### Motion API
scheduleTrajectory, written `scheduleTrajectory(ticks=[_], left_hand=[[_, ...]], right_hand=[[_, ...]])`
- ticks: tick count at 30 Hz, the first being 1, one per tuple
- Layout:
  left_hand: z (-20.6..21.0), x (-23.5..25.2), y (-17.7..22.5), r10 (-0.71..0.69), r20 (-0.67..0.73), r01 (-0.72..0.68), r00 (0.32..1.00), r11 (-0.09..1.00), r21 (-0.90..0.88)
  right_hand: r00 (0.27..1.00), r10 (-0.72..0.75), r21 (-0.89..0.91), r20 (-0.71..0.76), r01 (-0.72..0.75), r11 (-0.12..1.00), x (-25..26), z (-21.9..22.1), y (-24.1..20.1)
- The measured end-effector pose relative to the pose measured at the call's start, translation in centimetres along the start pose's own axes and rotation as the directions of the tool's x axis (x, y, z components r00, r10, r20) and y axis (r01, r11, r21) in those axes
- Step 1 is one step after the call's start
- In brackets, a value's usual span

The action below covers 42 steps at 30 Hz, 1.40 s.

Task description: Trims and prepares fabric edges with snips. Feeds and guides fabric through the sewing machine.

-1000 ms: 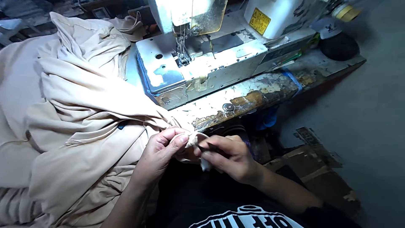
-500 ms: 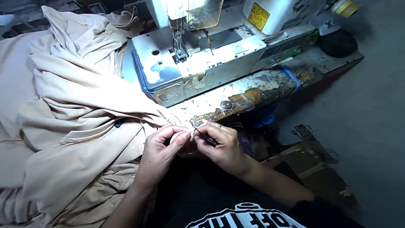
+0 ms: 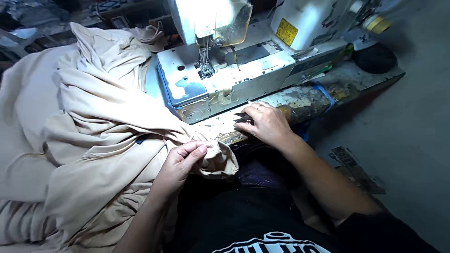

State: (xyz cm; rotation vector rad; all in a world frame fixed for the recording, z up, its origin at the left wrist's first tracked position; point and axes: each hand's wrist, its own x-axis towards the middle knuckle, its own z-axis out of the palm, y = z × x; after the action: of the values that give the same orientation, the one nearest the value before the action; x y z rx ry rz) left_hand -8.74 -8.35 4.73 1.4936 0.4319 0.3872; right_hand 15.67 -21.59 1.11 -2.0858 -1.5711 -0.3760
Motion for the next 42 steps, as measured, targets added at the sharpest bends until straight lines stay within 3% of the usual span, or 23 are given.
scheduleTrajectory(ticks=[2,4,6,7,8,10,11,12,13,15,16,17,18,20,22,24,26,33,37,42], left_hand=[[0.0,-0.1,0.4,0.033,0.008,-0.033,0.999,0.997,0.070],[0.1,0.0,1.0,0.079,0.039,-0.084,0.996,0.985,0.152],[0.2,0.0,2.0,0.151,0.054,-0.160,0.987,0.956,0.247],[0.0,0.0,2.4,0.222,0.047,-0.224,0.974,0.911,0.347],[-0.3,0.0,2.6,0.327,0.035,-0.301,0.944,0.817,0.493],[-1.8,0.2,2.4,0.503,0.018,-0.333,0.864,0.545,0.769],[-2.6,0.3,2.1,0.535,-0.007,-0.305,0.845,0.493,0.815],[-3.1,0.3,2.1,0.527,-0.049,-0.278,0.849,0.523,0.806],[-3.2,0.3,2.2,0.479,-0.096,-0.262,0.872,0.624,0.736],[-2.8,0.3,2.9,0.288,-0.163,-0.222,0.944,0.916,0.334],[-2.4,0.4,3.6,0.207,-0.168,-0.186,0.964,0.974,0.129],[-2.0,0.6,4.3,0.186,-0.164,-0.180,0.969,0.982,0.050],[-1.7,0.9,5.0,0.221,-0.168,-0.207,0.961,0.973,0.100],[-1.6,2.3,6.3,0.404,-0.145,-0.305,0.903,0.842,0.444],[-1.9,4.7,6.8,0.578,-0.062,-0.368,0.814,0.596,0.714],[-2.0,7.3,7.1,0.621,-0.005,-0.340,0.784,0.437,0.833],[-2.1,9.4,7.1,0.569,0.017,-0.265,0.822,0.356,0.896],[-2.8,15.5,7.9,0.424,0.000,-0.120,0.906,0.256,0.959],[-3.3,18.6,7.9,0.507,0.025,-0.182,0.862,0.263,0.947],[-4.4,20.5,7.7,0.529,0.122,-0.255,0.840,0.186,0.949]], right_hand=[[0.999,-0.037,0.039,0.015,0.036,0.999,0.1,-0.1,-0.2],[0.997,-0.056,0.424,-0.045,0.070,0.903,-0.1,-1.0,-2.4],[0.979,-0.126,0.844,0.158,-0.068,0.532,0.0,-1.8,-4.3],[0.957,-0.163,0.924,0.238,-0.171,0.343,0.2,-1.6,-4.8],[0.948,-0.169,0.946,0.271,-0.230,0.230,0.4,-1.3,-5.1],[0.950,-0.094,0.950,0.299,-0.287,0.127,0.5,-1.3,-5.2],[0.950,-0.046,0.947,0.309,-0.302,0.109,0.5,-1.5,-5.2],[0.949,-0.016,0.945,0.315,-0.312,0.104,0.5,-1.7,-5.3],[0.949,0.005,0.943,0.316,-0.314,0.107,0.5,-1.8,-5.3],[0.947,0.024,0.940,0.322,-0.322,0.115,0.2,-1.9,-5.5],[0.941,0.023,0.934,0.338,-0.339,0.113,0.1,-2.1,-5.5],[0.930,0.014,0.924,0.366,-0.365,0.116,0.1,-2.3,-5.6],[0.920,0.001,0.913,0.392,-0.389,0.126,0.1,-2.5,-5.7],[0.906,-0.037,0.899,0.421,-0.412,0.147,0.2,-2.7,-5.9],[0.895,-0.066,0.893,0.441,-0.431,0.131,0.4,-2.6,-6.0],[0.886,-0.062,0.888,0.459,-0.454,0.074,0.7,-2.2,-5.8],[0.897,-0.044,0.898,0.440,-0.440,0.008,1.2,-1.3,-5.4],[0.936,0.039,0.937,0.350,-0.350,-0.010,3.7,0.5,-3.6],[0.942,0.120,0.948,0.313,-0.317,0.014,5.3,0.5,-3.7],[0.925,0.209,0.943,0.319,-0.331,0.023,6.4,0.8,-5.0]])
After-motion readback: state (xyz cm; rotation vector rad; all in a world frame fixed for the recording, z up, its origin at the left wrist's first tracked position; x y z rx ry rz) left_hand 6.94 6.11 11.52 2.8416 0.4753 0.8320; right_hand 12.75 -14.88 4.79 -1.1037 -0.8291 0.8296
